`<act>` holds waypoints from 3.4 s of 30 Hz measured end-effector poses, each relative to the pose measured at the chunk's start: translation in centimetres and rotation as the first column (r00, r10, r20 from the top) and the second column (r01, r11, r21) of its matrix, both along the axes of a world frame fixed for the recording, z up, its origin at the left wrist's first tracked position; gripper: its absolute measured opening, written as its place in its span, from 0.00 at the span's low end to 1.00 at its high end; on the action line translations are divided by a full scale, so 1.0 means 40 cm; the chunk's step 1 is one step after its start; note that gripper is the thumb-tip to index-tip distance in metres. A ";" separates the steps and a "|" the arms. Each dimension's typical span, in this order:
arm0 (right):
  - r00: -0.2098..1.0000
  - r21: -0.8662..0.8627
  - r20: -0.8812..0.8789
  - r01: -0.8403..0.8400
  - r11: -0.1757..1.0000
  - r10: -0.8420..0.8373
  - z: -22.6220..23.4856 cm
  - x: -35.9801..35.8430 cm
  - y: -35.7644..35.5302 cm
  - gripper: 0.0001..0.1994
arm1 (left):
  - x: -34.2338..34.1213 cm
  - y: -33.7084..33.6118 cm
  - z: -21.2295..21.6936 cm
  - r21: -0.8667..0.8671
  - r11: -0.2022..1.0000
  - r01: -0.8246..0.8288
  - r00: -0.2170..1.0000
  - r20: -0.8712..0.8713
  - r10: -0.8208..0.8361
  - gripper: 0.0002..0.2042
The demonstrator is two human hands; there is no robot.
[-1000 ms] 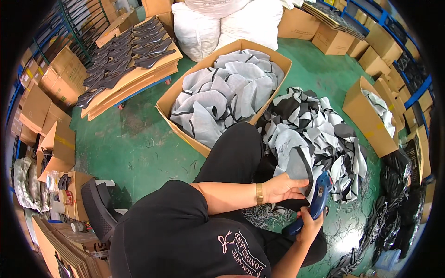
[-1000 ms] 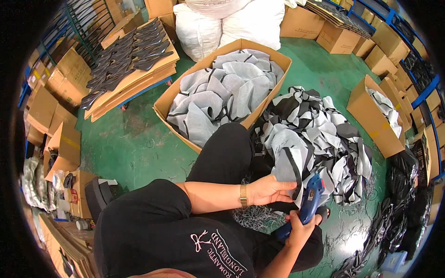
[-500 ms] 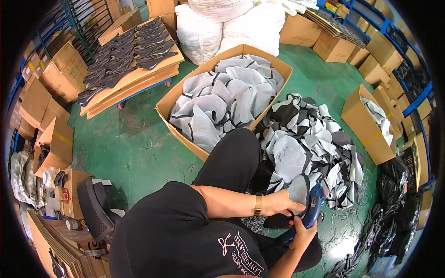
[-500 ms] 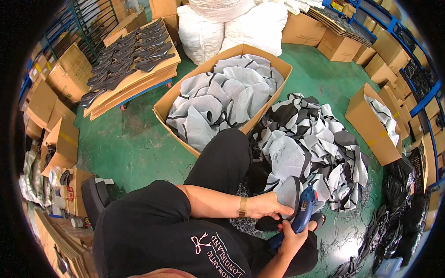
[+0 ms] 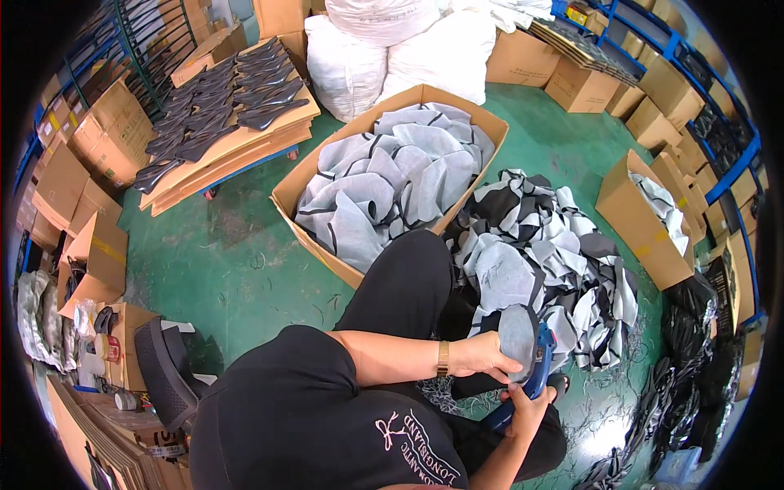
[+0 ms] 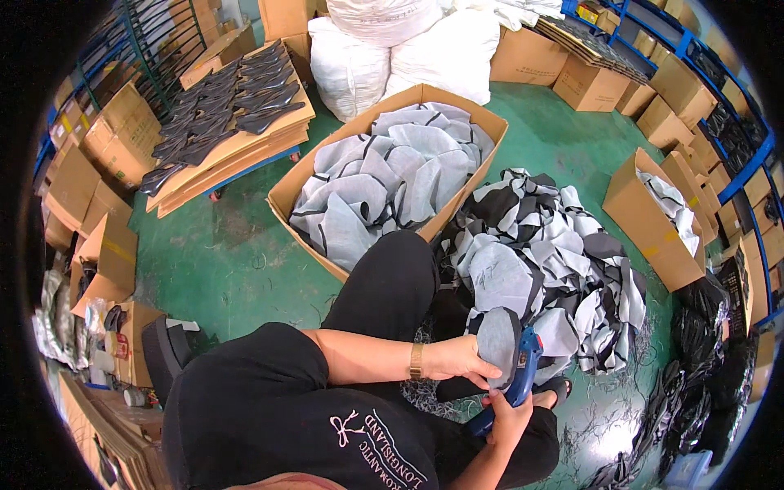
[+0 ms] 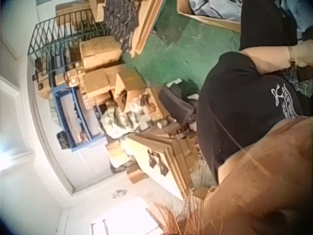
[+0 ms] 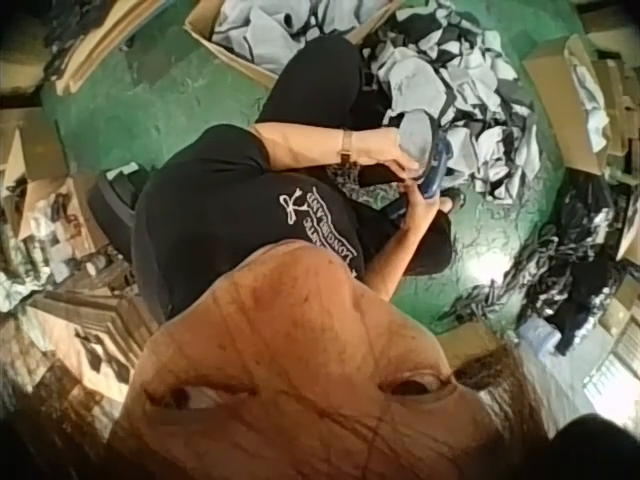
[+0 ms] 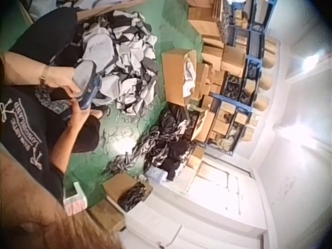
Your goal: Trimming edges of fabric pieces using a hand-held electric cutter.
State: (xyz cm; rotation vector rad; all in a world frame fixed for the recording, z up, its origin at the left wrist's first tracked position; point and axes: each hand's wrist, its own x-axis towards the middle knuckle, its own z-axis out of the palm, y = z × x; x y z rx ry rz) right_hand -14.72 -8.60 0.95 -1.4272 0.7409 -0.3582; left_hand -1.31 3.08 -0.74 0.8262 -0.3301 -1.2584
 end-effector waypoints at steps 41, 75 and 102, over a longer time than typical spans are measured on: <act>0.966 0.062 -0.237 -0.093 0.994 0.105 0.065 -0.170 0.053 0.19 | 0.079 0.007 0.019 0.042 0.954 -0.297 0.953 -0.040 0.299 0.14; 0.997 -0.147 -0.081 -0.009 0.989 -0.003 0.108 -0.031 0.000 0.23 | 0.029 0.032 0.035 0.046 0.998 0.032 0.982 0.184 -0.040 0.14; 0.963 0.122 -0.214 -0.138 0.983 0.162 0.082 -0.187 0.032 0.19 | 0.065 0.033 0.098 0.089 0.964 -0.250 0.935 0.281 0.216 0.15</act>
